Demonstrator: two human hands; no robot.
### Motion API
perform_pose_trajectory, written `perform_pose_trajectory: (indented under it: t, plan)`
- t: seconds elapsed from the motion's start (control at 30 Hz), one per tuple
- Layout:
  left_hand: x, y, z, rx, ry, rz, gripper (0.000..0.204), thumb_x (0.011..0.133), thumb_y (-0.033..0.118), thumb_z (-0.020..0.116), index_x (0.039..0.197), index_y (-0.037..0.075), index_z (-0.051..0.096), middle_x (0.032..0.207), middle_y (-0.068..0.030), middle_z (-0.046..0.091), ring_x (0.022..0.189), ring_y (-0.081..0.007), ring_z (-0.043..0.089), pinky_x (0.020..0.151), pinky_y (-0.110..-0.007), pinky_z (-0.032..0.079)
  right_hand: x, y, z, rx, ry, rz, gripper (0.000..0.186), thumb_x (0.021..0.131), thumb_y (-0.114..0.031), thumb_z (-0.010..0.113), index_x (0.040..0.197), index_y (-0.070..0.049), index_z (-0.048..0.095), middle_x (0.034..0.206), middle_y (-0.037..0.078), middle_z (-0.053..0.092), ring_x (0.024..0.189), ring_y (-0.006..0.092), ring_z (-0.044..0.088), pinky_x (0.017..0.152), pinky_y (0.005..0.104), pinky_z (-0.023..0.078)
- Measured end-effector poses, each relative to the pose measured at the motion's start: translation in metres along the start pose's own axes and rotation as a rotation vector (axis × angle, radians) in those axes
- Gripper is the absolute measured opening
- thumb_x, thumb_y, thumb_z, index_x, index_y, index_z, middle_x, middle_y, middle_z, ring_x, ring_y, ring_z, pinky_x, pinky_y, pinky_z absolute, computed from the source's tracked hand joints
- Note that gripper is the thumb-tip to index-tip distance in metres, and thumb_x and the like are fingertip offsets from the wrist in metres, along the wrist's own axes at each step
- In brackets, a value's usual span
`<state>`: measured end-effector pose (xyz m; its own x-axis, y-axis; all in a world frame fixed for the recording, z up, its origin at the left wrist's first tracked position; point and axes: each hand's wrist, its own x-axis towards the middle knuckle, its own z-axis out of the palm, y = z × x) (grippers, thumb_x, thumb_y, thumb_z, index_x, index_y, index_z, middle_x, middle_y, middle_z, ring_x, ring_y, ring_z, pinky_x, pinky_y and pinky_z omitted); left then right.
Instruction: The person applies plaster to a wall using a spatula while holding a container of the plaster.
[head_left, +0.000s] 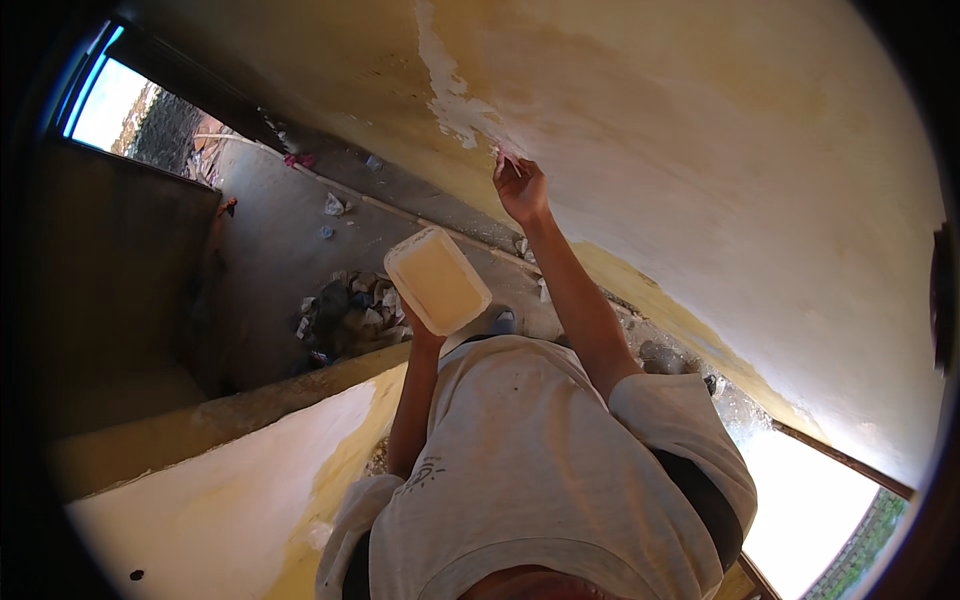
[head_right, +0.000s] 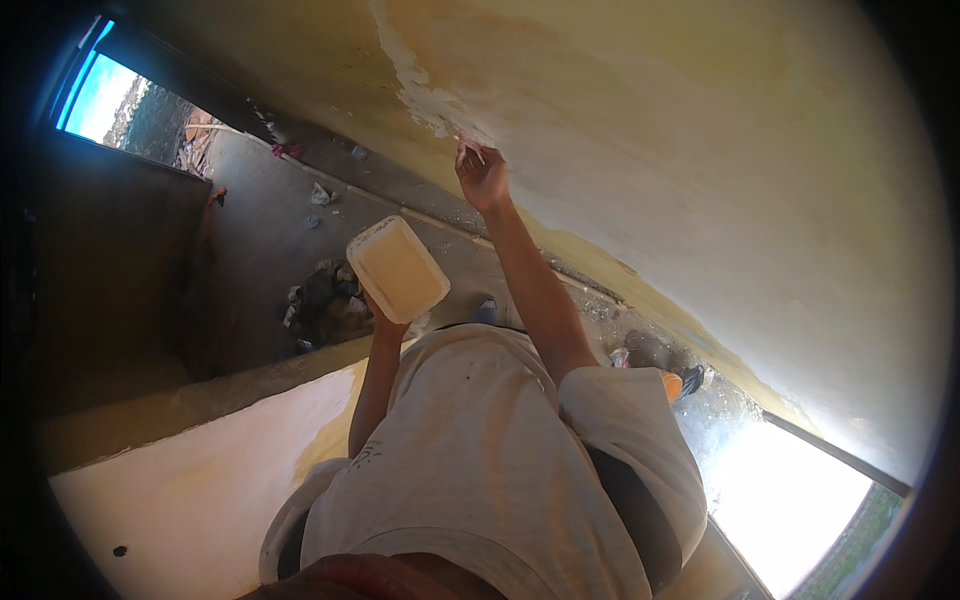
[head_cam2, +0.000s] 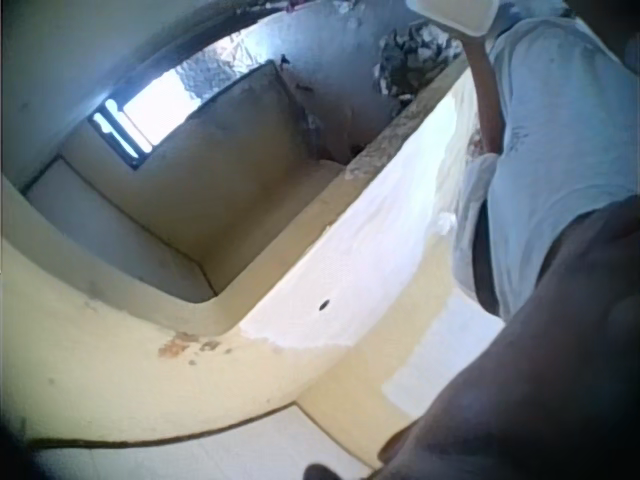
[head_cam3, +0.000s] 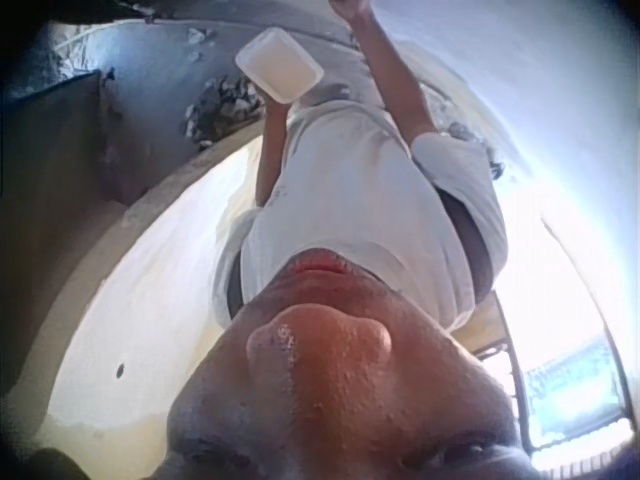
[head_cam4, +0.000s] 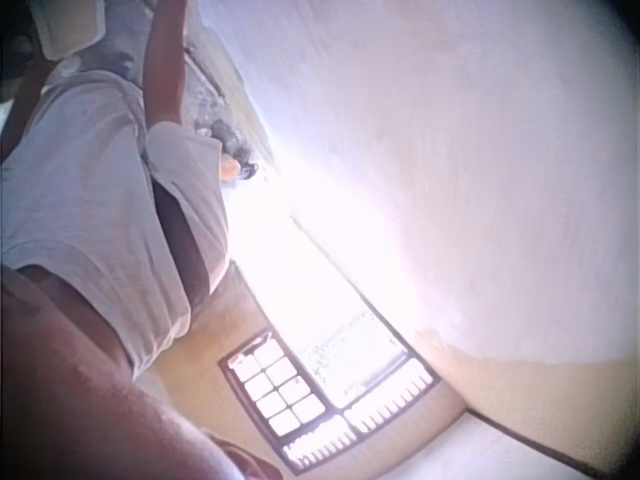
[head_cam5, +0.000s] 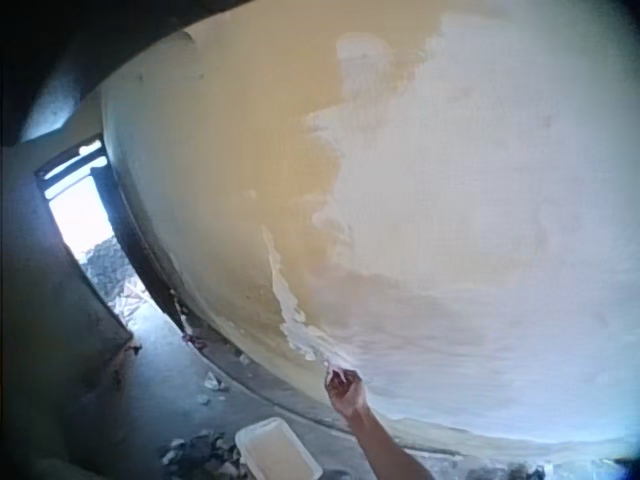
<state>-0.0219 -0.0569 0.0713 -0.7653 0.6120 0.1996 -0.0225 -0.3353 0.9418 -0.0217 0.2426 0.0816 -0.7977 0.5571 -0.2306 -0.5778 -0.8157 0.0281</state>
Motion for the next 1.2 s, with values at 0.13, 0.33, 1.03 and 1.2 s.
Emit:
perform_pose_trajectory:
  t: [0.13, 0.33, 1.03, 1.2]
  plan:
    - [0.008, 0.012, 0.006, 0.039, -0.003, 0.053, 0.058, 0.103, 0.054, 0.036, 0.146, 0.015, 0.041, 0.138, -0.0060, 0.054, 0.123, -0.0253, 0.057, 0.098, -0.045, 0.053, 0.000, -0.027, -0.001, 0.245, -0.145, -0.029, 0.033, 0.093, -0.009, 0.046, 0.118, 0.010, 0.058, 0.119, 0.020, 0.064, 0.103, 0.0285, 0.065, 0.089, 0.0367, 0.056]
    - [0.016, -0.033, 0.014, -0.203, -0.063, -0.228, 0.063, 0.101, 0.058, 0.036, 0.146, 0.015, 0.041, 0.140, -0.0070, 0.053, 0.122, -0.0263, 0.058, 0.099, -0.046, 0.053, -0.078, -0.087, 0.033, 0.311, -0.160, -0.142, 0.032, 0.093, -0.004, 0.043, 0.118, 0.014, 0.055, 0.116, 0.024, 0.061, 0.103, 0.0302, 0.063, 0.091, 0.0363, 0.056]
    - [0.015, -0.029, 0.152, -1.150, -0.421, -0.818, 0.072, 0.097, 0.063, 0.035, 0.149, 0.013, 0.040, 0.141, -0.0124, 0.054, 0.126, -0.0340, 0.056, 0.101, -0.057, 0.048, -0.320, -0.183, 0.073, 0.203, -0.300, -0.533, 0.037, 0.094, -0.002, 0.046, 0.126, 0.016, 0.043, 0.114, 0.022, 0.056, 0.100, 0.0232, 0.059, 0.089, 0.0296, 0.056]
    - [0.001, -0.036, 0.148, -1.316, -0.413, -0.778, 0.073, 0.097, 0.063, 0.035, 0.150, 0.013, 0.039, 0.143, -0.0125, 0.052, 0.127, -0.0350, 0.054, 0.102, -0.060, 0.047, -0.224, -0.149, 0.038, 0.074, 0.018, -0.246, 0.033, 0.095, -0.007, 0.047, 0.119, 0.016, 0.047, 0.111, 0.024, 0.058, 0.099, 0.0275, 0.061, 0.091, 0.0327, 0.056]
